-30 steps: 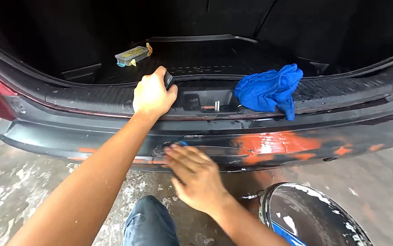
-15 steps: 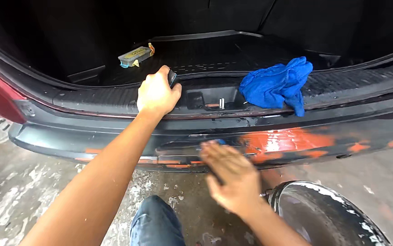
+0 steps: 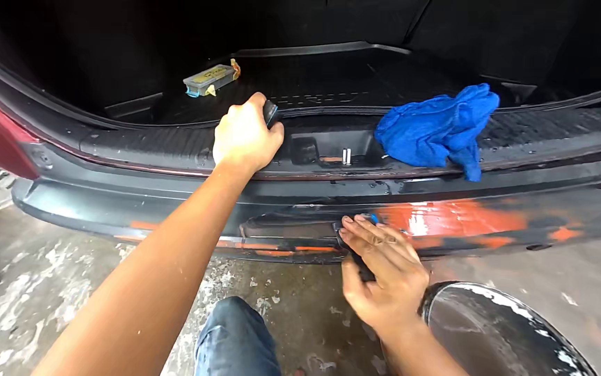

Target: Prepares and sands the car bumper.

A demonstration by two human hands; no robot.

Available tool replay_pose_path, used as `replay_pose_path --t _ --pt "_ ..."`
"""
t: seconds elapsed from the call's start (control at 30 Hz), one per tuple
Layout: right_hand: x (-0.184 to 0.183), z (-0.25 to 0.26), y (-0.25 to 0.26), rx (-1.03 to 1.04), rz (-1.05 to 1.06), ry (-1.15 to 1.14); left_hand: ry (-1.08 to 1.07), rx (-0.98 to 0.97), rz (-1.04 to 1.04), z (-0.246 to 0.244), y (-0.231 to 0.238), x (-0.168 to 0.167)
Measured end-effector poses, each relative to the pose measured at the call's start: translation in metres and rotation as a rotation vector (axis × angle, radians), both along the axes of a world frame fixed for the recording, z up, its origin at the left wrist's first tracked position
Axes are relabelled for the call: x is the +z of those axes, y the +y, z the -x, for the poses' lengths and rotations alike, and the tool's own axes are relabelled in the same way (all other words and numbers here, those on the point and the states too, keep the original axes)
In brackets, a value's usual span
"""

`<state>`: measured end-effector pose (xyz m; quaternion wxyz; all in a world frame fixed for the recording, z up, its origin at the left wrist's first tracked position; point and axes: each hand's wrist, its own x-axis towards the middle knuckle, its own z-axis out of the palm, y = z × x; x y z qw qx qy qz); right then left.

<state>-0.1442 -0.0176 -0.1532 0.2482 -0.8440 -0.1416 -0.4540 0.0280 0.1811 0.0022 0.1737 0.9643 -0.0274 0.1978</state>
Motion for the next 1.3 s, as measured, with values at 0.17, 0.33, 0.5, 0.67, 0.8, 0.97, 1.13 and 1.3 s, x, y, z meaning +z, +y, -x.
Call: replay_pose_path --t 0.17,0.33,0.5,0.67,0.8,0.97,1.13,1.3 --pt "0.017 -0.001 0.109 0.004 0.206 0.262 0.015 0.01 -0.012 0.002 -0.001 -0.001" --pt "0.006 0.004 0.042 0.093 0.336 0.197 0.0 -0.015 -0.01 0.003 0.002 -0.002" --pt "-0.002 0.013 0.05 -0.136 0.169 0.177 0.019 -0.007 -0.013 0.0 0.0 -0.002" --pt "0.013 -0.001 0.11 0.118 0.343 0.264 -0.006 -0.002 -0.006 0.003 0.001 -0.002" --pt "-0.004 0.004 0.008 0.08 0.221 0.069 -0.016 -0.032 0.002 0.001 0.003 -0.005" --pt "-0.005 0.005 0.049 -0.125 0.106 0.114 -0.001 -0.034 -0.006 -0.003 0.002 -0.006" --pt "0.009 -0.007 0.086 0.094 0.342 0.201 -0.023 -0.017 -0.006 0.0 0.003 -0.005" --pt "-0.009 0.002 -0.013 -0.021 0.196 -0.006 -0.023 -0.031 0.013 -0.001 0.002 -0.004"
